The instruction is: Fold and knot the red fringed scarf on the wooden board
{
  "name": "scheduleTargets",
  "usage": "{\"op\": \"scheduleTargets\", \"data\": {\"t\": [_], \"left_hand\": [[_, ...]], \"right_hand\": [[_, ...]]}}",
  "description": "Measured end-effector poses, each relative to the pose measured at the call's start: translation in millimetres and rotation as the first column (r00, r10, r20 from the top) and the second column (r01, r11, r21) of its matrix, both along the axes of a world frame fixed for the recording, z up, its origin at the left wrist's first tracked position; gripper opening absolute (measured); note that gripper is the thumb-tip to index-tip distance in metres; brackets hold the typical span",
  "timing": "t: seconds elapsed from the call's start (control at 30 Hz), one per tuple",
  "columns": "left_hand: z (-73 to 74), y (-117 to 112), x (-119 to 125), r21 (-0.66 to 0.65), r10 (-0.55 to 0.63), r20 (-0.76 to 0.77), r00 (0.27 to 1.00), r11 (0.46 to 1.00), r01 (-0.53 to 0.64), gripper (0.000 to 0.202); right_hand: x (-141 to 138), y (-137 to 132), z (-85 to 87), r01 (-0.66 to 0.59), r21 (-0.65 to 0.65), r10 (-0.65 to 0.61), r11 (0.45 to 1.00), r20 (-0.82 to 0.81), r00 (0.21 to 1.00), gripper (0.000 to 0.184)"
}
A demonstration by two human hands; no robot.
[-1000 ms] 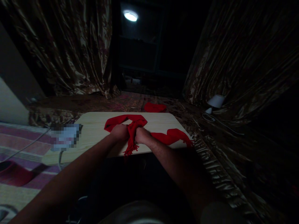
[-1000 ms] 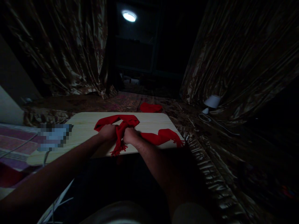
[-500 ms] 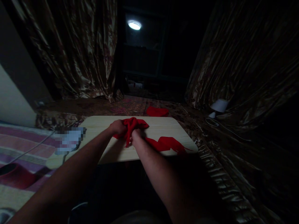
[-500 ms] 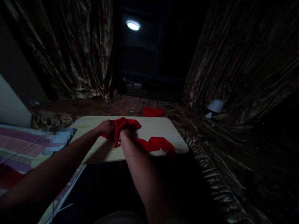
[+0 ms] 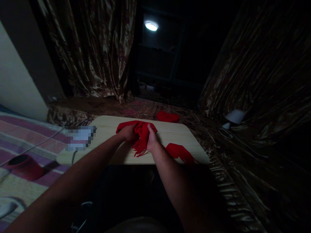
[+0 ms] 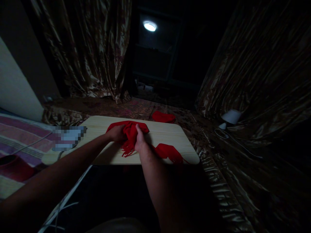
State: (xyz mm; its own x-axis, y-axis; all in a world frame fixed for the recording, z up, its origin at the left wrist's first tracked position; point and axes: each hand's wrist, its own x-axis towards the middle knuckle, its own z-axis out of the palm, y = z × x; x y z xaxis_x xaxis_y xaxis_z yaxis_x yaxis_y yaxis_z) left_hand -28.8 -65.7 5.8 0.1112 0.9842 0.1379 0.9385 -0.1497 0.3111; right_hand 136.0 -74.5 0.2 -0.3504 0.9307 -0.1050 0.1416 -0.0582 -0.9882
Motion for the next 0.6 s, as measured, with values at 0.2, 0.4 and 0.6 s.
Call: {"op": "scheduleTargets", "data": {"t": [0.2,0.4,0.6], "left_hand": [[-4.2,-16,11,0.075,-0.031,-0.076,0.997,0.997,0.036,0.059],[-4.9,-19,14,0.124,0.053,-0.14,0.989,0.992,-0.036,0.059],[-1.2,-19,19,0.135,0.032,-0.169,0.985,0.991,-0.009,0.04]], "right_hand": [[5,3,10.4,-0.081,-0.063,0.074,0.995,-0.103,0.992,0.066],[36,6,30.5,-0.048,-0.175,0.034,0.983,-0.082,0.996,0.025],[73,9,57.6,0.037,0.009,-0.038,0.999,0.344,0.938,0.038]]}}
